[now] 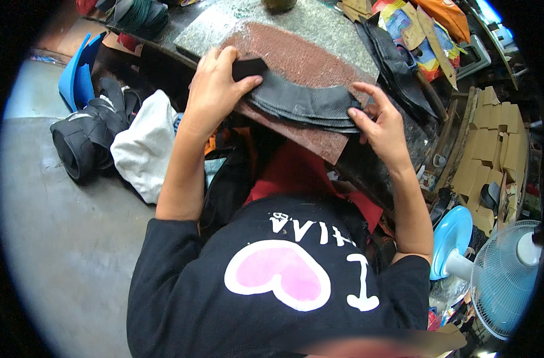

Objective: The person aligns and stacks black leather pieces on a workbench, uses a template to check shapes, and arranges the pieces into a pile. The person also moves a jar and a sanding block aside to clear the workspace.

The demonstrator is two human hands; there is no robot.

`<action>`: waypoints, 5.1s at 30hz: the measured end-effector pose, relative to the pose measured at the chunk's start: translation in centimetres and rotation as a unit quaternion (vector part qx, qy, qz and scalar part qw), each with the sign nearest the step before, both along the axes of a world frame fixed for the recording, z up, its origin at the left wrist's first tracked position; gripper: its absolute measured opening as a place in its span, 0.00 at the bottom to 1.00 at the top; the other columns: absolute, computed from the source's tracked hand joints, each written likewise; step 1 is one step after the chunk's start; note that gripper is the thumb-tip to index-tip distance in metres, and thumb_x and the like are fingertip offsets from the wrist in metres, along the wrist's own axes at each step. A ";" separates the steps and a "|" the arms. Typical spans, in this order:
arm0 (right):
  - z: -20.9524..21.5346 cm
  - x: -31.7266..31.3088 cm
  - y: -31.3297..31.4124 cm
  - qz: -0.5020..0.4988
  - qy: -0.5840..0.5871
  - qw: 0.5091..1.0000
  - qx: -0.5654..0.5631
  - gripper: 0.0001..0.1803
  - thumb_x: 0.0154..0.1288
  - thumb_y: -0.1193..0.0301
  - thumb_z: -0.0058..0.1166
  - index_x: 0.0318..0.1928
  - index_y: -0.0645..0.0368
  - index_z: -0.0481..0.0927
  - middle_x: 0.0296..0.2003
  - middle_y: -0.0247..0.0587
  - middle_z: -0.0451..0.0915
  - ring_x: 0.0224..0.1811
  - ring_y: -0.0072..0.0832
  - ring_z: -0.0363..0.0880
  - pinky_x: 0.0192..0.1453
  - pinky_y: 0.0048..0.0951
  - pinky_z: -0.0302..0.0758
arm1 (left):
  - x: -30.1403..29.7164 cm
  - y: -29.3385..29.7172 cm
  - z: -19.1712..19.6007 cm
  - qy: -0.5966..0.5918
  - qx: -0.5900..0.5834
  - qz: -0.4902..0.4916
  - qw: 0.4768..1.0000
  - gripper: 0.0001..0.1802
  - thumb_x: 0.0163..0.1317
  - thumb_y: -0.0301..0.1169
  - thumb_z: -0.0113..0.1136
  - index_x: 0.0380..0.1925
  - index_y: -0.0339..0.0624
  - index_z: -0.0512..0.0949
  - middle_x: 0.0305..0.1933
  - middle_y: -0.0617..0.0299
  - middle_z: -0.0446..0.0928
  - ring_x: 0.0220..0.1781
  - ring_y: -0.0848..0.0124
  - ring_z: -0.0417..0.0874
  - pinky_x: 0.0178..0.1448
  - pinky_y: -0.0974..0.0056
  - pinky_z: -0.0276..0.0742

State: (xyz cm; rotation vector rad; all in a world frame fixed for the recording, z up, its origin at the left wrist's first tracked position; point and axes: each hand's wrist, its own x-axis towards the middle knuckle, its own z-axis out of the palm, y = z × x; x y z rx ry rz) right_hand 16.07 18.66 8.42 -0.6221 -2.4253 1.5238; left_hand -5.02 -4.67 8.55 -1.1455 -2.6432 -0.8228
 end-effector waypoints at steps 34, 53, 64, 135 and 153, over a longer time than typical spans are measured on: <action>-4.7 -8.0 7.9 -0.151 0.140 0.939 0.276 0.24 0.66 0.63 0.64 0.61 0.49 0.76 0.21 0.41 0.74 0.21 0.35 0.76 0.29 0.37 0.73 | -10.4 14.4 -1.2 0.340 0.095 -0.102 0.930 0.22 0.57 0.45 0.71 0.49 0.52 0.77 0.45 0.60 0.77 0.51 0.57 0.80 0.47 0.55 0.81; -5.7 -8.2 8.1 -0.151 0.202 0.938 0.236 0.19 0.70 0.71 0.59 0.60 0.54 0.77 0.20 0.32 0.63 0.21 0.20 0.63 0.27 0.27 0.66 | -25.8 14.0 -1.4 -0.031 0.333 0.065 0.940 0.48 0.39 0.48 0.84 0.58 0.35 0.72 0.55 0.48 0.80 0.56 0.59 0.83 0.62 0.59 0.78; -5.8 -8.2 8.1 -0.157 0.206 0.932 0.252 0.18 0.69 0.70 0.60 0.59 0.52 0.79 0.20 0.35 0.68 0.20 0.24 0.69 0.28 0.29 0.71 | -30.8 8.0 -5.4 0.028 0.220 0.209 0.953 0.47 0.47 0.55 0.79 0.59 0.34 0.72 0.54 0.41 0.81 0.58 0.50 0.83 0.63 0.53 0.78; -1.1 -2.7 22.9 -0.152 0.102 0.961 0.207 0.24 0.59 0.81 0.56 0.57 0.56 0.82 0.42 0.40 0.83 0.34 0.25 0.84 0.38 0.25 0.82 | -8.5 11.0 -3.3 0.105 -0.049 -0.207 0.972 0.31 0.66 0.51 0.60 0.59 0.39 0.78 0.66 0.48 0.73 0.71 0.51 0.68 0.76 0.49 0.60; 8.1 13.3 16.0 -0.417 0.412 0.732 0.348 0.15 0.76 0.75 0.51 0.60 0.61 0.72 0.43 0.59 0.87 0.28 0.33 0.87 0.33 0.30 0.86 | -8.9 11.1 -3.9 0.095 -0.045 -0.211 0.972 0.31 0.66 0.52 0.60 0.59 0.40 0.78 0.67 0.48 0.73 0.70 0.50 0.68 0.76 0.50 0.61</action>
